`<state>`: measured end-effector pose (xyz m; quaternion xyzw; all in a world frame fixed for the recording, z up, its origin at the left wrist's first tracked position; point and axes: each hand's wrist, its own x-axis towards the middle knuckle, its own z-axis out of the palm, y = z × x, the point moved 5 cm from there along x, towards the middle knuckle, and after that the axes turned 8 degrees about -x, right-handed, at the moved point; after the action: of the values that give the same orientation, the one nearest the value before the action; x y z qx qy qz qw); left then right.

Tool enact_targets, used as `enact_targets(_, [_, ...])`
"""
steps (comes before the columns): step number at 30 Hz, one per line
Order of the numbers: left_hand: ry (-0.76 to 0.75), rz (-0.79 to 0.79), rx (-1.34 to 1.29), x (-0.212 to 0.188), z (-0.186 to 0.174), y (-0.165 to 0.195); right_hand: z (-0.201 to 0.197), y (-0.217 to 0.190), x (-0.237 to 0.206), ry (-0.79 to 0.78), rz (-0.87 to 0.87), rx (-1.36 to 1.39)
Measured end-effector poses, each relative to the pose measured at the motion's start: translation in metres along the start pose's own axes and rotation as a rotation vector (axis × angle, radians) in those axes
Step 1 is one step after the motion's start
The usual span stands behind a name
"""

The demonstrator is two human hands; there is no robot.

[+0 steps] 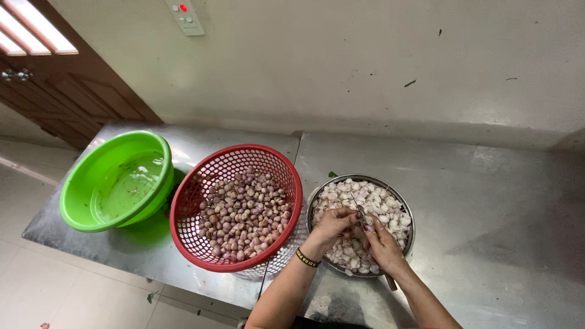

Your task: The person trims the root ends off shallots with scissors, one at a time, placing each trimmed shallot onto a metal tray and dropping trimmed roots aside. They take untrimmed shallots from a red basket and work through them continuously across the clip.

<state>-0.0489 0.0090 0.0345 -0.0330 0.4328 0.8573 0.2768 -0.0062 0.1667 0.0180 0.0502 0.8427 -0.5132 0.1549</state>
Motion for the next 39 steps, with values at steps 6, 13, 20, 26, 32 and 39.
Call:
enact_targets(6, [-0.013,-0.044,-0.127,-0.002,-0.001,0.001,0.006,0.006,0.004,0.014,0.065,0.23])
enact_targets(13, [0.018,0.058,0.015,0.001,-0.005,0.009,0.004,0.016,-0.013,-0.088,0.066,0.293])
enact_targets(20, [0.037,0.036,0.137,-0.003,-0.004,0.013,0.003,0.004,-0.012,-0.067,0.096,0.242])
enact_targets(26, [-0.013,0.023,0.058,-0.001,-0.001,0.012,0.005,0.0,0.006,-0.005,0.061,0.139])
enact_targets(32, [0.103,0.063,0.099,0.005,-0.003,0.013,0.008,-0.002,0.002,-0.105,0.016,0.393])
enact_targets(39, [0.088,0.088,0.11,0.006,-0.006,0.017,0.003,0.007,-0.006,-0.131,0.005,0.324])
